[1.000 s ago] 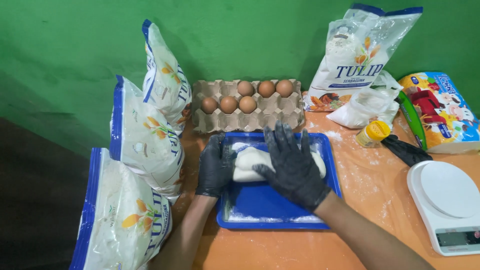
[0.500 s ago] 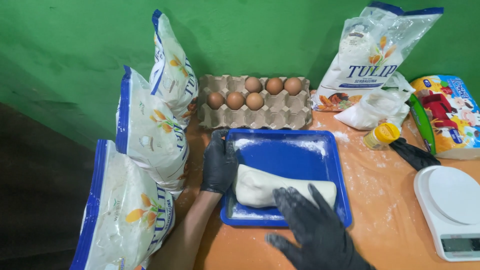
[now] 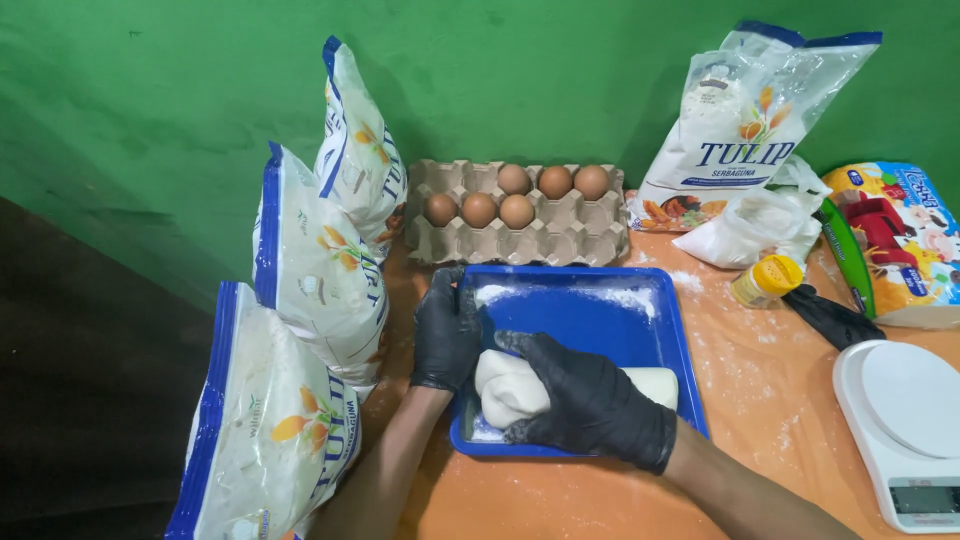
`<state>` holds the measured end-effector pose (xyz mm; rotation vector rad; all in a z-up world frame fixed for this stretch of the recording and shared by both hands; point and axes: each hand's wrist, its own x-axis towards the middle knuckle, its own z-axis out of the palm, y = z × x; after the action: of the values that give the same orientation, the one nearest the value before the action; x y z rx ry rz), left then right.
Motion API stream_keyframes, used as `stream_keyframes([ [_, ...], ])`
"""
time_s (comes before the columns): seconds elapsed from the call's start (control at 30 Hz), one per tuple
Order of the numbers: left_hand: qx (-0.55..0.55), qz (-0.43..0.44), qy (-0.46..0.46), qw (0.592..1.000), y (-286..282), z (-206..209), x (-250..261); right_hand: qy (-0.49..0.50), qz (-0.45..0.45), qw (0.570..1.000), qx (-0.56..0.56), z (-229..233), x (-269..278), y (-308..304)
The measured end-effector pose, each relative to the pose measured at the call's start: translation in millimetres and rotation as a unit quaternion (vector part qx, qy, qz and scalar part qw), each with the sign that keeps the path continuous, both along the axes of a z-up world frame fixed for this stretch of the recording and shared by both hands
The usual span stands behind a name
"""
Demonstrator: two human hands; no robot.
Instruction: Kneading a piece of dough on a floured tray in a bakery setting.
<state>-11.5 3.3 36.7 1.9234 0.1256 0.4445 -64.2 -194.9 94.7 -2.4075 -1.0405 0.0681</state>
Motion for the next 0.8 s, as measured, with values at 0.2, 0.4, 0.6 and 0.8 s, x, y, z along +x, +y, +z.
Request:
stream_keyframes([
  [0.2, 0.003, -0.033, -0.019, 0.999, 3.6, -4.1, 1.9, 0.106, -0.121, 0.968, 0.195, 33.8, 5.0, -18.2],
  [0.4, 0.018, -0.013, 0.055, 0.998, 0.8, 1.7, 1.4, 0.001, -0.216, 0.929, 0.301, 130.1, -6.5, -50.8],
  [0.6, -0.003, -0.019, 0.041, 0.999, 0.0, -4.9, 3.1, -0.083, -0.255, 0.904, 0.332, 170.5, -25.6, -52.5],
  [0.8, 0.021, -0.021, 0.029, 0.999, 0.8, -7.4, 0.4, -0.120, -0.110, 0.966, 0.200, 9.1, 8.5, -44.5],
])
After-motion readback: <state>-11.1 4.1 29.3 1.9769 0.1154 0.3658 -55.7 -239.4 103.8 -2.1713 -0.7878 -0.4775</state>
